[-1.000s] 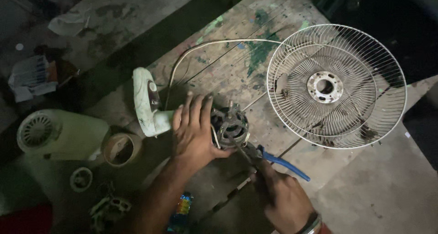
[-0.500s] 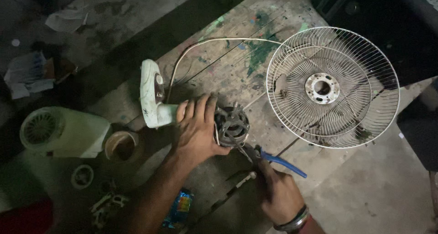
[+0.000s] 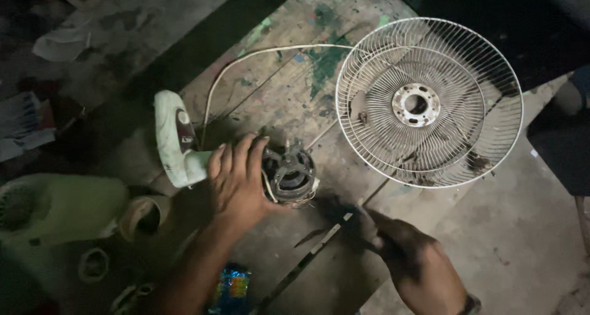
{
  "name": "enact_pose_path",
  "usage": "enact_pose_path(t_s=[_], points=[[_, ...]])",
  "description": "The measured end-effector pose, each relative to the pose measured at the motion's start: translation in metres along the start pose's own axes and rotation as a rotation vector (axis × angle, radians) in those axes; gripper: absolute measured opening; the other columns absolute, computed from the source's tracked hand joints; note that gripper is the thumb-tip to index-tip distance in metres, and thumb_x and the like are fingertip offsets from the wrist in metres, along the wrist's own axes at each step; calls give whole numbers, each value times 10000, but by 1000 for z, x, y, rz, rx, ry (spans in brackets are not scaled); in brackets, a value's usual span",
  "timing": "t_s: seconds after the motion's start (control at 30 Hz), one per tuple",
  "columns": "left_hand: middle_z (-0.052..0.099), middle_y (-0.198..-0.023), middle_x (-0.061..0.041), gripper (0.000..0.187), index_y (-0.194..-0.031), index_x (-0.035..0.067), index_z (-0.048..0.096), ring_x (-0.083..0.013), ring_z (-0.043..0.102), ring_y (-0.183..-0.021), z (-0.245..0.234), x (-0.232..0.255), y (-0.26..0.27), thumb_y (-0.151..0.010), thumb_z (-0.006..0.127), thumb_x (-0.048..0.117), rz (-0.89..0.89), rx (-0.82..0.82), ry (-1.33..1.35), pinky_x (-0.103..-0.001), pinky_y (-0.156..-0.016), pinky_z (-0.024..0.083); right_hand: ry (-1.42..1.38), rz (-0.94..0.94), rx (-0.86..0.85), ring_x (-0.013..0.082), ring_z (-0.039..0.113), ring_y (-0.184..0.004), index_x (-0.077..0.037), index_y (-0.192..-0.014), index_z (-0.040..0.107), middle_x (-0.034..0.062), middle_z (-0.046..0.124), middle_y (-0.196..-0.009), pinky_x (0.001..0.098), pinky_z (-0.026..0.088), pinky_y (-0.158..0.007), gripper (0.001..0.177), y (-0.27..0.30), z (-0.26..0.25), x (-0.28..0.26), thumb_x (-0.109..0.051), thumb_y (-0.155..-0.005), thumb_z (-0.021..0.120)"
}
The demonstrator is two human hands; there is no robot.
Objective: The person disassembles and works on a fan motor using pliers and a screwdriver, removing small parts and adjusting wires.
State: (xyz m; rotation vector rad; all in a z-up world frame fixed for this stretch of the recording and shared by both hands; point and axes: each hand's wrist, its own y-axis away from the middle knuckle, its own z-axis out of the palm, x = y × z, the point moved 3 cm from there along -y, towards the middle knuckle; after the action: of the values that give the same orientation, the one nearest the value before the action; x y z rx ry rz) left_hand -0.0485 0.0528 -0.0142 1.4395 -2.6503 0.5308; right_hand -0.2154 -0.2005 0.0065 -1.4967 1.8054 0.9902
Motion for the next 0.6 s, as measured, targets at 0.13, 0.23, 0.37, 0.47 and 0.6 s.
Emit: enact_pose_path(t_s=[0.13, 0.23, 0.37, 0.47, 0.6], points=[[475, -1440, -171, 1324, -1417, 47, 461, -358, 432, -1358, 3, -1, 3, -346, 914, 681, -8, -22, -26, -544, -1162, 201, 76, 88, -11, 317, 751, -840, -87, -1188, 729, 134, 745, -942, 338, 590, -776, 404, -17, 9, -1, 30, -801, 711], [455, -1445, -184, 1341, -1426, 37, 439, -365, 404, -1370, 7, -1, 1, -347, 919, 672, -5, -37, -33, -555, -1161, 186, 20, -108, -68, 345, 728, -1026, -106, -1444, 669, 118, 756, -1093, 368, 558, -894, 908, -33, 12, -2, 121, -571, 562], [442, -1472, -168, 1341, -1445, 61, 425, -341, 397, -1391, 9, -4, 3, -359, 923, 670, -6, -58, -61, -549, -1174, 178, 137, -248, -61, 415, 683, -1028, -33, -1171, 692, 183, 718, -1116, 416, 552, -873, 693, -48, 7, -4, 78, -490, 628], [425, -1461, -175, 1375, -1437, 62, 413, -337, 383, -1385, 14, -7, 0, -322, 934, 675, -50, -122, -75, -554, -1171, 159, 177, -210, -92, 404, 689, -1002, -60, -1196, 697, 179, 715, -1125, 416, 556, -854, 694, -56, 4, -3, 49, -512, 659], [419, -1441, -186, 1396, -1444, 47, 404, -358, 374, -1377, 15, -8, -1, -334, 928, 710, -28, -115, -62, -555, -1167, 163, 121, -191, -129, 371, 716, -977, -63, -1164, 704, 158, 729, -1120, 408, 571, -824, 614, -71, 9, 3, 53, -562, 653]])
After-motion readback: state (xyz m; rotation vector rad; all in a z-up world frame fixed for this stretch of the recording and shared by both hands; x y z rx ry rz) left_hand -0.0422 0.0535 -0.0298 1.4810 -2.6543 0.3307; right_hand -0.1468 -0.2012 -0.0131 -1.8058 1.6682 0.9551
